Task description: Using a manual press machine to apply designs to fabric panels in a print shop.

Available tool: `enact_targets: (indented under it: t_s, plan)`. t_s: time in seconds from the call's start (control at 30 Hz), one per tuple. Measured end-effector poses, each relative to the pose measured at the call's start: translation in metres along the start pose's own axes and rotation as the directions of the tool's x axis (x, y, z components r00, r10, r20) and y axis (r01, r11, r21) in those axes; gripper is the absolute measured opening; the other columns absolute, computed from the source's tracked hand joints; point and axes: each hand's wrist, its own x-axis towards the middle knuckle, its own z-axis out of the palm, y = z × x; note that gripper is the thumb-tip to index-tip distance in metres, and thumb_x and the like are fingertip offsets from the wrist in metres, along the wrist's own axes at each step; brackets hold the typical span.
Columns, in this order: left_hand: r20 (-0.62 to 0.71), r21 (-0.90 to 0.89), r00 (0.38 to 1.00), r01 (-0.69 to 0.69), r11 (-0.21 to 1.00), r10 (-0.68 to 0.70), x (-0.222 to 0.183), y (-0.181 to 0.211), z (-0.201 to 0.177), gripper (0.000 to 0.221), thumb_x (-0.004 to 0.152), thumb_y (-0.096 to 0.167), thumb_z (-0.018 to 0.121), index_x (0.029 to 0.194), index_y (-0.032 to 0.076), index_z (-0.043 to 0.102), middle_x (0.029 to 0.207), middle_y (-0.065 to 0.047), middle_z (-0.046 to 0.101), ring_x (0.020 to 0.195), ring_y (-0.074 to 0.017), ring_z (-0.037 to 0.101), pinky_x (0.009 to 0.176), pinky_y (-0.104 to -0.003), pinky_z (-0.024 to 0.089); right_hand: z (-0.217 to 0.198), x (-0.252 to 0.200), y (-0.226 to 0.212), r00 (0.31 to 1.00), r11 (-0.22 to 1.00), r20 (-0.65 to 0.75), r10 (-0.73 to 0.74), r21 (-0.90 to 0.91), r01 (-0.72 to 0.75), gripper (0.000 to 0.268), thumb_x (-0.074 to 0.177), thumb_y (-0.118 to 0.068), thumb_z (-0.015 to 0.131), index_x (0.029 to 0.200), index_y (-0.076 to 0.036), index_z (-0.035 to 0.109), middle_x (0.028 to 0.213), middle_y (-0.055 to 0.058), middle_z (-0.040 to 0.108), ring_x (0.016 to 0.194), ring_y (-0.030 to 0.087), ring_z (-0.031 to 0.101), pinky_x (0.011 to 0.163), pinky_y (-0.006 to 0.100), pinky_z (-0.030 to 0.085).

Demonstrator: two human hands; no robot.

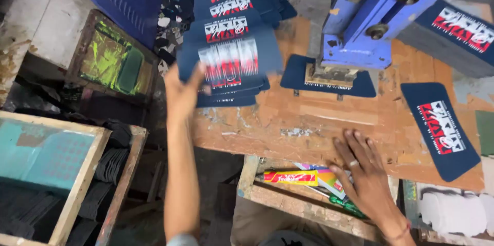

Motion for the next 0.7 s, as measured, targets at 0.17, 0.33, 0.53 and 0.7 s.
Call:
enact_targets:
  t_s: [0.17,0.33,0.53,0.7]
  plan:
    - [0.151,-0.019,0.967,-0.205,0.979,0.206,0.161,0.01,0.026,0.045,0.094,0.016,0.075,0.134,0.005,0.059,0.107,-0.001,0.074,0.089,-0.0122,0.074,0.061,-0.026,0.063,-0.028,-0.018,0.06,0.974,0.973,-0.171,0.148,-0.153,-0.175,0.043,0.099,-0.031,0.066,0.133,-0.005,0.064,0.142,0.022,0.059,0.138,0.045,0.053,0.118,0.052,0.04]
    - [-0.005,0.548,0.782,-0.52,0.656,0.624,0.198,-0.027,0.026,0.083,0.085,0.024,0.094,0.144,-0.001,0.042,0.106,-0.013,0.073,0.084,-0.0221,0.074,0.076,-0.033,0.059,-0.048,-0.014,0.109,0.911,0.873,-0.295,0.29,-0.309,-0.378,0.036,0.102,-0.03,0.071,0.122,0.0,0.07,0.126,0.025,0.067,0.11,0.044,0.062,0.099,0.049,0.051]
    - [0.158,0.376,0.794,-0.598,0.708,0.587,0.014,-0.005,0.063,0.033,0.097,0.015,0.079,0.123,0.007,0.061,0.116,-0.009,0.07,0.092,-0.0202,0.074,0.076,-0.034,0.059,-0.033,-0.044,0.169,0.886,0.745,-0.226,0.406,-0.48,-0.464,0.027,0.114,-0.031,0.062,0.111,-0.007,0.073,0.111,0.017,0.073,0.099,0.034,0.069,0.087,0.043,0.055]
    - [0.389,0.39,0.867,-0.462,0.797,0.312,-0.088,-0.029,0.078,0.04,0.092,0.022,0.08,0.126,0.005,0.065,0.105,-0.008,0.07,0.086,-0.0199,0.071,0.071,-0.035,0.057,-0.027,-0.039,0.127,0.838,0.775,-0.34,0.427,-0.338,-0.533,0.019,0.118,-0.016,0.058,0.115,-0.002,0.07,0.112,0.02,0.072,0.098,0.037,0.068,0.084,0.046,0.054]
